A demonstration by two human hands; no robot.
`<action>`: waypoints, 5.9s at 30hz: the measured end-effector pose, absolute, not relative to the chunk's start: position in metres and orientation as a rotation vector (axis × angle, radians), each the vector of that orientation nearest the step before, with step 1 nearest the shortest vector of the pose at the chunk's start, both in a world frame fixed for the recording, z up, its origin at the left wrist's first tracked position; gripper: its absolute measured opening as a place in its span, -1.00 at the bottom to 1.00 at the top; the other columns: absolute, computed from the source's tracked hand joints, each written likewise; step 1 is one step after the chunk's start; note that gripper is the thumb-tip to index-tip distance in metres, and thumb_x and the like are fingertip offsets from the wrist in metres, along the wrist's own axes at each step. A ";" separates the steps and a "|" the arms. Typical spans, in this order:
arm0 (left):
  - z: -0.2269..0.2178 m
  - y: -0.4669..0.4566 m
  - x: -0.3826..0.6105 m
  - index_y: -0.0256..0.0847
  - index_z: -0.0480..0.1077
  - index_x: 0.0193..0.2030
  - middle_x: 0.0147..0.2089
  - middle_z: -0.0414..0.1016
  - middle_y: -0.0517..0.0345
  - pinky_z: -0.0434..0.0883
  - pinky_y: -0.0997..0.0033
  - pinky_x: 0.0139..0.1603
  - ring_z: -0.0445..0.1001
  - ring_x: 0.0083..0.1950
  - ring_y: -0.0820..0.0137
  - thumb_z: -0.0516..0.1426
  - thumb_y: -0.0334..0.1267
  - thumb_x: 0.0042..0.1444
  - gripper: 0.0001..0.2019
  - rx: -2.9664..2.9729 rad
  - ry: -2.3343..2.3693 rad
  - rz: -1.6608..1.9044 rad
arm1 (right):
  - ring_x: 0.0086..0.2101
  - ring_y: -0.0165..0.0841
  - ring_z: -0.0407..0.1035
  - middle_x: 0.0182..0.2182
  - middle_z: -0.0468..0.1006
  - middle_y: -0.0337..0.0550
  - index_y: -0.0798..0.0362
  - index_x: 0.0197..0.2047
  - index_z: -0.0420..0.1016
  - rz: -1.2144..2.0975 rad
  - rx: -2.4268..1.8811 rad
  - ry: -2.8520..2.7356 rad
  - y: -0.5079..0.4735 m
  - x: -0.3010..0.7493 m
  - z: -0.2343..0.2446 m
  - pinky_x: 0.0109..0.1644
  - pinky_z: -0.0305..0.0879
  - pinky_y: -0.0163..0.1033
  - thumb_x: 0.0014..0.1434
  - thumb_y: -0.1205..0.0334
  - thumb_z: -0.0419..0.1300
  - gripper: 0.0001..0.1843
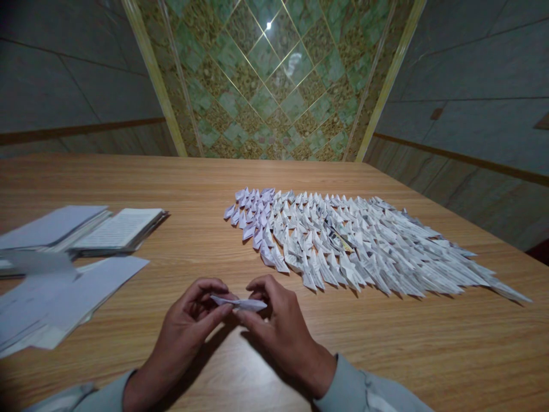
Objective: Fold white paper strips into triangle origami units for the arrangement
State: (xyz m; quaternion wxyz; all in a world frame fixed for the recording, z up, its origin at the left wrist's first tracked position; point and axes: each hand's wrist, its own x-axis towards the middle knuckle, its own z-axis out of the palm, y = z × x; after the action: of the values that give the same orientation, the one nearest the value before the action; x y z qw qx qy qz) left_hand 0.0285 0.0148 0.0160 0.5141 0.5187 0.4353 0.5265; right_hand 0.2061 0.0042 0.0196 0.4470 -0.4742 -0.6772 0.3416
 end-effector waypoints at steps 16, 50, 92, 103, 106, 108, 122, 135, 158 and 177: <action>0.014 0.020 0.027 -0.28 0.49 -0.51 -0.52 0.50 0.12 0.33 0.44 -0.35 0.42 -0.43 0.39 0.34 -0.01 0.05 -0.65 1.138 0.983 0.927 | -0.48 -0.42 0.27 -0.53 0.45 -0.28 0.07 -0.43 0.41 1.273 -1.102 -1.475 0.006 0.203 0.016 -0.38 0.17 -0.31 0.21 -0.10 0.29 -0.59; 0.005 0.038 0.017 -0.31 0.50 -0.48 -0.56 0.47 0.15 0.34 0.49 -0.50 0.38 -0.53 0.44 0.41 0.10 -0.10 -0.55 0.947 0.956 1.059 | -0.51 -0.43 0.39 -0.44 0.62 -0.07 0.17 -0.32 0.56 1.537 -0.982 -1.387 0.014 0.212 0.008 -0.37 0.31 -0.31 0.25 -0.16 0.26 -0.52; -0.013 0.097 -0.021 -0.31 0.55 -0.25 -0.44 0.51 0.16 0.32 0.49 -0.44 0.38 -0.44 0.42 0.36 0.05 -0.06 -0.57 0.919 1.127 1.506 | -0.37 -0.45 0.48 -0.38 0.64 -0.28 0.10 -0.27 0.58 0.691 -1.137 -2.175 0.097 0.146 0.030 -0.32 0.26 -0.44 0.19 0.55 0.19 -0.80; -0.013 0.097 -0.024 -0.33 0.51 -0.02 -0.40 0.57 0.13 0.40 0.46 -0.41 0.45 -0.44 0.40 0.33 -0.16 -0.13 -0.51 0.924 1.198 1.466 | -0.06 -0.10 0.41 -0.21 0.65 0.13 0.16 -0.26 0.62 0.116 -1.550 -2.217 0.139 0.123 0.019 -0.01 0.18 -0.09 0.27 0.43 0.14 -0.80; -0.013 0.097 -0.025 -0.34 0.51 -0.03 -0.44 0.57 0.15 0.40 0.46 -0.41 0.44 -0.47 0.42 0.32 -0.17 -0.15 -0.50 0.937 1.208 1.444 | 0.00 -0.08 0.34 -0.17 0.63 0.14 0.16 -0.20 0.62 -0.011 -1.589 -2.247 0.144 0.123 0.015 0.03 0.12 -0.05 0.31 0.42 0.11 -0.77; -0.012 0.097 -0.025 -0.34 0.52 -0.05 -0.45 0.57 0.16 0.41 0.46 -0.40 0.45 -0.47 0.42 0.32 -0.16 -0.16 -0.51 0.939 1.212 1.438 | -0.01 -0.08 0.33 -0.18 0.62 0.13 0.16 -0.20 0.62 -0.068 -1.607 -2.260 0.147 0.126 0.012 0.01 0.10 -0.04 0.31 0.40 0.11 -0.77; -0.006 0.094 -0.022 -0.32 0.56 -0.13 -0.47 0.56 0.14 0.41 0.45 -0.43 0.47 -0.48 0.40 0.33 -0.15 -0.20 -0.56 0.943 1.222 1.426 | -0.01 -0.06 0.29 -0.14 0.59 0.10 0.13 -0.12 0.60 -0.244 -1.607 -2.342 0.154 0.132 0.011 0.06 0.07 0.01 0.37 0.31 0.08 -0.76; -0.011 0.095 -0.023 -0.31 0.57 -0.16 -0.47 0.54 0.16 0.40 0.46 -0.42 0.44 -0.48 0.42 0.32 -0.17 -0.18 -0.60 0.965 1.210 1.422 | 0.07 -0.04 0.25 -0.09 0.54 0.16 0.15 -0.10 0.63 -0.336 -1.547 -2.395 0.164 0.142 0.007 0.21 0.00 0.09 0.36 0.40 0.05 -0.70; -0.012 0.092 -0.023 -0.32 0.56 -0.16 -0.46 0.55 0.13 0.38 0.45 -0.44 0.44 -0.47 0.40 0.30 -0.15 -0.13 -0.62 1.027 1.206 1.417 | 0.14 -0.09 0.36 0.19 0.42 0.00 0.08 0.16 0.44 -0.459 -1.290 -2.530 0.224 0.100 0.008 0.21 0.31 0.16 0.38 0.12 0.22 -0.65; -0.014 0.095 -0.024 -0.30 0.57 -0.18 -0.45 0.55 0.15 0.41 0.44 -0.42 0.44 -0.47 0.40 0.30 -0.15 -0.13 -0.64 1.052 1.224 1.400 | 0.01 -0.16 0.46 0.12 0.47 -0.02 0.08 0.17 0.42 -0.348 -1.478 -2.455 0.228 0.127 0.027 0.06 0.46 0.06 0.38 0.13 0.22 -0.64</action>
State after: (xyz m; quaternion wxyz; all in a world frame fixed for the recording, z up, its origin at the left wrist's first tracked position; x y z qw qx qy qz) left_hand -0.0236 0.0952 -0.0137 0.4817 0.4314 0.5020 0.5743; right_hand 0.1273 0.2281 0.0272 0.1272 -0.5079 -0.8435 -0.1196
